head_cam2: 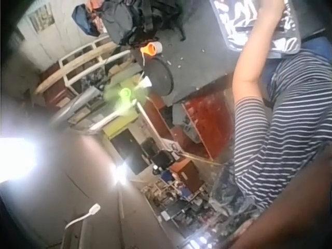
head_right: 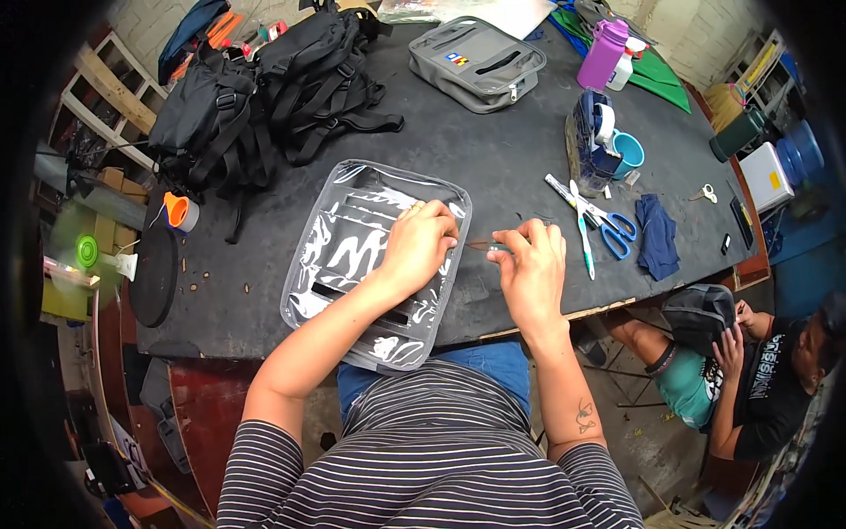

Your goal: Cleaning and inspecting manufactured soft bags by removing loose threads and using a brush and lighter.

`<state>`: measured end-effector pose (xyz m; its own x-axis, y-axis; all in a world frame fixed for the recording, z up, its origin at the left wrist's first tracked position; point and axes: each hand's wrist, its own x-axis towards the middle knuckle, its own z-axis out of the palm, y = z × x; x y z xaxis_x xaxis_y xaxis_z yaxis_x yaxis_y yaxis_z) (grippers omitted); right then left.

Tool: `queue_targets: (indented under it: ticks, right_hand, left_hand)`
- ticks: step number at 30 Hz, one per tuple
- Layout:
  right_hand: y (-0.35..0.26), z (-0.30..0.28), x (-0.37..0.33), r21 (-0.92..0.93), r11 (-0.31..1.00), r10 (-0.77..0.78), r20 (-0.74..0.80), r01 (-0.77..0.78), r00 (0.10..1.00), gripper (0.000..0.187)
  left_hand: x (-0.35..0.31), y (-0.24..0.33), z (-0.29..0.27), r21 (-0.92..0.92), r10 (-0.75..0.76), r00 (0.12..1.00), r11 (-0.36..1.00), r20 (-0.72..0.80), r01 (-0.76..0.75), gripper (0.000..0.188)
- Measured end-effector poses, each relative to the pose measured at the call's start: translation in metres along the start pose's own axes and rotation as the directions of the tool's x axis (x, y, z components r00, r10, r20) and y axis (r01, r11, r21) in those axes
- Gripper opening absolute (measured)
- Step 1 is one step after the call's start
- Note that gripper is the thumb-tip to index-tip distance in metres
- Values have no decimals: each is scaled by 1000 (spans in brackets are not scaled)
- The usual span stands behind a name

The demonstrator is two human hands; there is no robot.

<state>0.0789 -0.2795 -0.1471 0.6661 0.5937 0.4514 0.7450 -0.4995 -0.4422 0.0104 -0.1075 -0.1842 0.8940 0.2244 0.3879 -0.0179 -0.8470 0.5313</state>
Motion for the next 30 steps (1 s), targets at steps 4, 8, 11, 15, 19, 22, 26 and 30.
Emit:
queue_targets:
  ticks: [4, 8, 11, 15, 19, 22, 26, 30]
  right_hand:
    - [1, 8, 2, 0, 999, -48, -15, 48, 999, 20]
    - [1, 15, 4, -26, 997, -68, -36, 67, 997, 20]
    - [1, 18, 4, -14, 997, -74, -33, 73, 997, 19]
    - [0, 16, 5, -13, 997, -71, -30, 71, 997, 19]
    - [-2, 18, 6, -16, 997, -80, -34, 80, 996, 18]
    - [-3, 19, 6, -27, 995, -95, -36, 94, 995, 17]
    - [0, 19, 8, -30, 996, -91, -32, 90, 995, 16]
    - [6, 14, 6, 0, 998, -60, -83, 60, 995, 17]
  left_hand:
    - [-2, -5, 15, 157, 56, 992, 987, -111, -38, 9]
    - [-4, -7, 15, 88, 42, 996, 996, -76, -35, 16]
    - [-5, -6, 14, 31, 16, 998, 999, -62, -14, 18]
    - [-5, -5, 15, 18, 11, 996, 1000, -83, -10, 22]
    - [-6, -3, 13, 20, 28, 995, 999, -100, -26, 22]
    - [-6, -4, 13, 11, 23, 996, 1000, -89, -22, 22]
    - [-6, -2, 11, -13, 3, 995, 1000, -101, -4, 20]
    - [-4, -1, -2, -204, -120, 985, 974, -120, 94, 7]
